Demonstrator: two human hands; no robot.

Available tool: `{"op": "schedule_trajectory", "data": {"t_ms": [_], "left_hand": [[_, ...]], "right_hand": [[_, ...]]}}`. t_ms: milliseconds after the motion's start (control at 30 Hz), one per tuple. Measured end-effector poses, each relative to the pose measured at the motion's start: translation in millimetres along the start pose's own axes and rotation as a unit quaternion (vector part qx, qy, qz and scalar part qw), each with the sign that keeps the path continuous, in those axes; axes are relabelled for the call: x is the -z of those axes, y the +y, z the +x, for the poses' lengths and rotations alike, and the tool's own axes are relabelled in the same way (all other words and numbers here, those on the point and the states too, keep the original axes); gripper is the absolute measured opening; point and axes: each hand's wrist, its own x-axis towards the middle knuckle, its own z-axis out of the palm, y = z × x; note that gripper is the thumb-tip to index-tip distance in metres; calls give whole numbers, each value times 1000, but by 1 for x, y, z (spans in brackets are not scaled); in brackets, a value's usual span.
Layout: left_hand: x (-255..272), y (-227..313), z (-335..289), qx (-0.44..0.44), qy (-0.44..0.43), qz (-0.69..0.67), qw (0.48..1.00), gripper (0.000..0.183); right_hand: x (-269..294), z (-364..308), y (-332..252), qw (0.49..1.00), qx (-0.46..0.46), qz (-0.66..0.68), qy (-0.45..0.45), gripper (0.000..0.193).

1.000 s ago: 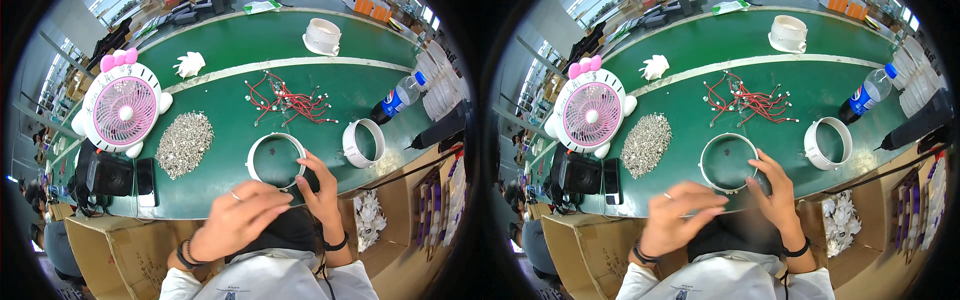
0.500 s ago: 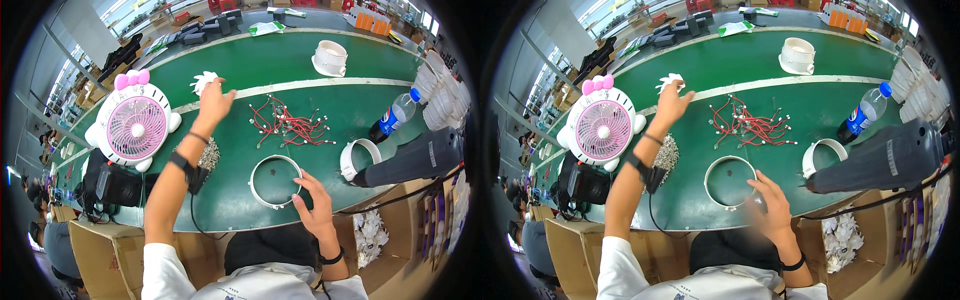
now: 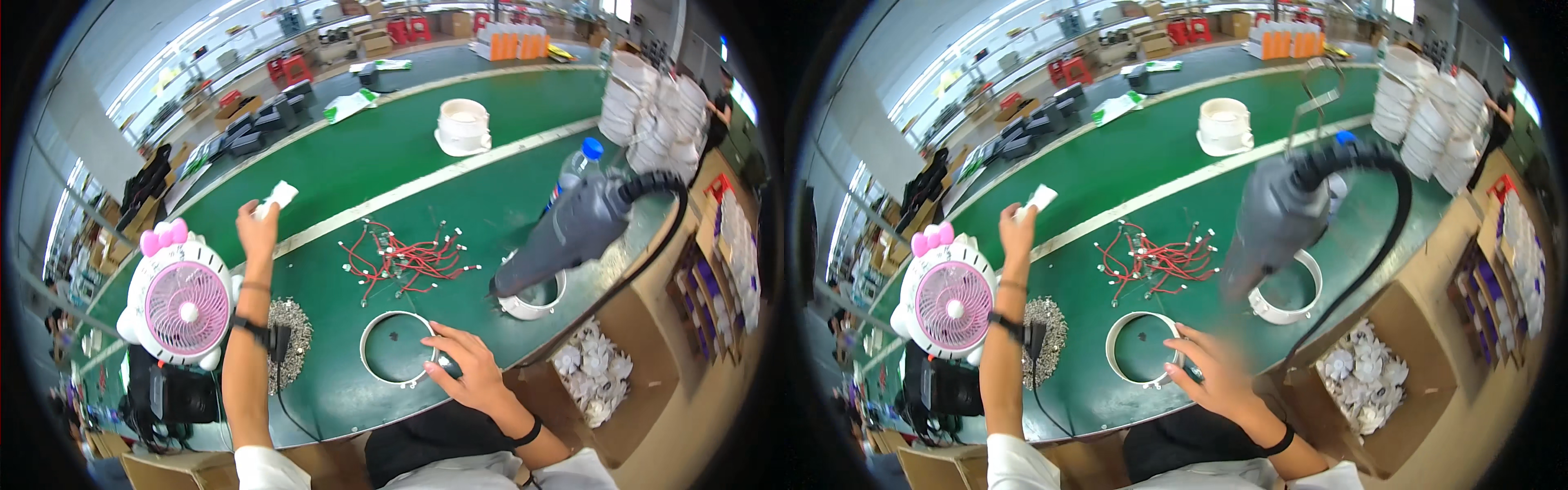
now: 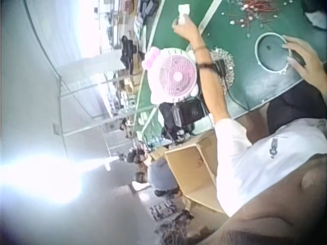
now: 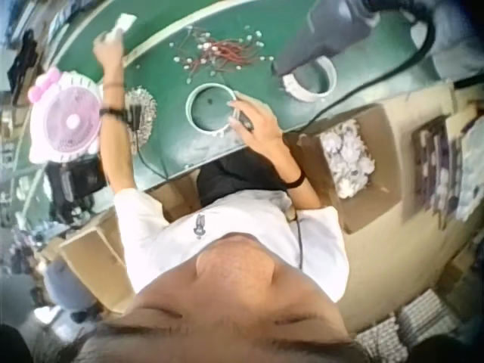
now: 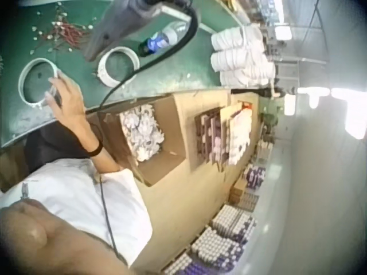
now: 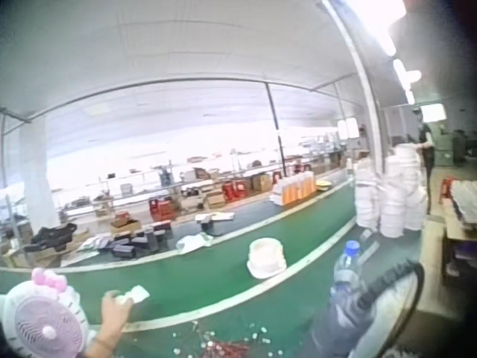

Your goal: The person assembles LED light fixtures by inserting red wires into white plastic rings and securing them with a power drill. They repeatedly pick up rings, insert wires, and drill fasteners, occasionally wiping the rings with a cloth. The process involves handling multiple components on a green workbench in a factory setting.

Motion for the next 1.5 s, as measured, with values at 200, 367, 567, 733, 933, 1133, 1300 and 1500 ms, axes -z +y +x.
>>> {"op": "schedule_trajectory", "data": {"t_ms": [200, 367, 567, 733, 933, 1133, 1300, 1500], "left_hand": [[127, 173, -197, -75, 117, -262, 955, 43], [113, 239, -376, -286, -48, -458, 841, 49], [91, 293, -478, -332, -441, -353, 755, 69], [122, 224, -449, -244, -370, -286, 850, 35], [137, 168, -379, -158, -295, -139, 932, 14], [128, 176, -332, -224, -271, -15, 936, 31], [132, 164, -329, -256, -308, 33, 916, 36], [119, 164, -328, -315, -285, 25, 905, 33]], "right_hand": [[0, -5, 4, 1000, -10, 20, 16, 42], [-6, -9, 5, 1000, -5, -11, 28, 42], [-12, -14, 15, 999, 26, 18, 28, 43], [-21, -24, 23, 998, 29, 5, 58, 43], [-19, -24, 21, 998, 21, -8, 51, 44], [5, -7, -2, 1000, -11, 5, 24, 44], [-2, -2, -5, 1000, -1, -19, 24, 50], [-6, -7, 1, 998, -3, 5, 55, 56]]}}
